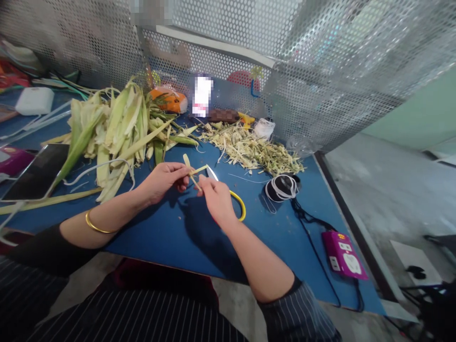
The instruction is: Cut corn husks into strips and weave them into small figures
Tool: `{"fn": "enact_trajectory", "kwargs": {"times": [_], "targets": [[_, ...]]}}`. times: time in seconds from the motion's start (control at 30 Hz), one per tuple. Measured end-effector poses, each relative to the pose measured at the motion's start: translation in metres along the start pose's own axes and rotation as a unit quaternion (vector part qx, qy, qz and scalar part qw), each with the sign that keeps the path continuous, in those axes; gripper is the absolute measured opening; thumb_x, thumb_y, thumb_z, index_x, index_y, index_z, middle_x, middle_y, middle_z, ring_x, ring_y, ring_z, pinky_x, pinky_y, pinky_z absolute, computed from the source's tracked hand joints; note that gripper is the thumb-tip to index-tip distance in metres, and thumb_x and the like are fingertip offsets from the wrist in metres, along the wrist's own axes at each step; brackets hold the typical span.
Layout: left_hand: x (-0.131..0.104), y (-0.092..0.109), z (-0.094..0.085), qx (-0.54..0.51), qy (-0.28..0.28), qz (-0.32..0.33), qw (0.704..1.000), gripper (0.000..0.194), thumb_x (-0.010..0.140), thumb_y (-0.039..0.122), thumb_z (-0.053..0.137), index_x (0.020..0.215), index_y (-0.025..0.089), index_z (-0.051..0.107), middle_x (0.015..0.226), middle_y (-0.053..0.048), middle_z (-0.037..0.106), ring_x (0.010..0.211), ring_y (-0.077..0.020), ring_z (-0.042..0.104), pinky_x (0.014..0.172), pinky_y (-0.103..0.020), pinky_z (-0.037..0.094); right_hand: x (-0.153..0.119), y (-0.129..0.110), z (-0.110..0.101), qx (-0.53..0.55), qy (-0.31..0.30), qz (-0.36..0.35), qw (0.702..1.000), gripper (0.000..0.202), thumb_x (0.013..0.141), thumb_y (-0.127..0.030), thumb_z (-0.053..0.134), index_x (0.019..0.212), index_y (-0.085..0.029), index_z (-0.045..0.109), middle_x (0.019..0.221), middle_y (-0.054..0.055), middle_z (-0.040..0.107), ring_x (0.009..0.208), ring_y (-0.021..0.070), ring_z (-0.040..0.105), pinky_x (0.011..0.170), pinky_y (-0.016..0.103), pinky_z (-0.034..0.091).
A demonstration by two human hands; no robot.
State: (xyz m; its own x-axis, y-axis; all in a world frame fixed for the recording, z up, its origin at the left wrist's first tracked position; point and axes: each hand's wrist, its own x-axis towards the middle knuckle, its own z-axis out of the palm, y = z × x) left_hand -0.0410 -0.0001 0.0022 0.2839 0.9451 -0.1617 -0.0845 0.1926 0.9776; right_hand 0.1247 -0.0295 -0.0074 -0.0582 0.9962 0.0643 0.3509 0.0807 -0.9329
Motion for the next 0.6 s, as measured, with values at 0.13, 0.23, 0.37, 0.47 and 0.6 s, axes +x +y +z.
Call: {"fn": "enact_trajectory", "kwargs": {"times": [0.13, 0.23, 0.37, 0.47, 0.6], "targets": [[-0.0009, 0.0007, -0.001, 0.014, -0.031, -0.034, 0.999, 0.035, 0.08, 0.047, 0.064, 0.073, 0.014, 0.063, 0.059, -0.001, 0.06, 0.047, -0.0094, 0.056, 0.049, -0.022, 0.046, 0.0073, 0.0024, -0.0003, 0.146, 0.067, 0.026, 0.987, 0.025, 0.079, -0.044, 0.064, 0.074, -0.019, 0.061, 0.063, -0.002, 0.058, 0.062, 0.0127, 0.055, 0.066, 0.027, 0.045], [-0.0033, -0.0001, 0.002, 0.075, -0.041, -0.023, 0.996, 0.036, 0.072, 0.047, 0.073, 0.066, 0.014, 0.061, 0.054, 0.0, 0.057, 0.046, -0.0087, 0.053, 0.049, -0.022, 0.044, 0.0068, 0.0012, 0.0013, 0.171, 0.053, 0.025, 0.984, 0.018, 0.078, -0.036, 0.064, 0.073, -0.019, 0.061, 0.064, -0.002, 0.059, 0.06, 0.0117, 0.054, 0.066, 0.027, 0.045], [-0.0053, -0.0035, 0.0045, 0.16, -0.042, 0.01, 0.986, 0.03, 0.072, 0.043, 0.072, 0.076, 0.013, 0.07, 0.051, 0.002, 0.053, 0.045, -0.008, 0.049, 0.047, -0.02, 0.039, 0.0017, -0.0001, 0.0056, 0.153, 0.061, -0.005, 0.986, 0.017, 0.079, -0.031, 0.062, 0.067, -0.019, 0.058, 0.058, -0.004, 0.055, 0.057, 0.0108, 0.05, 0.063, 0.026, 0.042], [-0.0057, -0.006, 0.0041, 0.196, -0.061, 0.02, 0.978, 0.029, 0.075, 0.042, 0.068, 0.08, 0.014, 0.073, 0.054, 0.001, 0.056, 0.046, -0.0088, 0.05, 0.046, -0.021, 0.038, 0.0006, 0.0032, 0.0064, 0.133, 0.089, -0.018, 0.987, 0.018, 0.08, -0.029, 0.059, 0.065, -0.02, 0.056, 0.055, -0.005, 0.052, 0.055, 0.0104, 0.047, 0.06, 0.025, 0.038], [-0.006, -0.008, 0.0028, 0.198, -0.078, 0.003, 0.977, 0.03, 0.073, 0.043, 0.069, 0.073, 0.013, 0.07, 0.053, 0.0, 0.056, 0.045, -0.0091, 0.05, 0.045, -0.021, 0.036, 0.0061, 0.0063, -0.0015, 0.036, 0.067, -0.013, 0.997, 0.018, 0.082, -0.031, 0.057, 0.068, -0.02, 0.058, 0.059, -0.003, 0.056, 0.059, 0.0119, 0.05, 0.062, 0.027, 0.039]]}}
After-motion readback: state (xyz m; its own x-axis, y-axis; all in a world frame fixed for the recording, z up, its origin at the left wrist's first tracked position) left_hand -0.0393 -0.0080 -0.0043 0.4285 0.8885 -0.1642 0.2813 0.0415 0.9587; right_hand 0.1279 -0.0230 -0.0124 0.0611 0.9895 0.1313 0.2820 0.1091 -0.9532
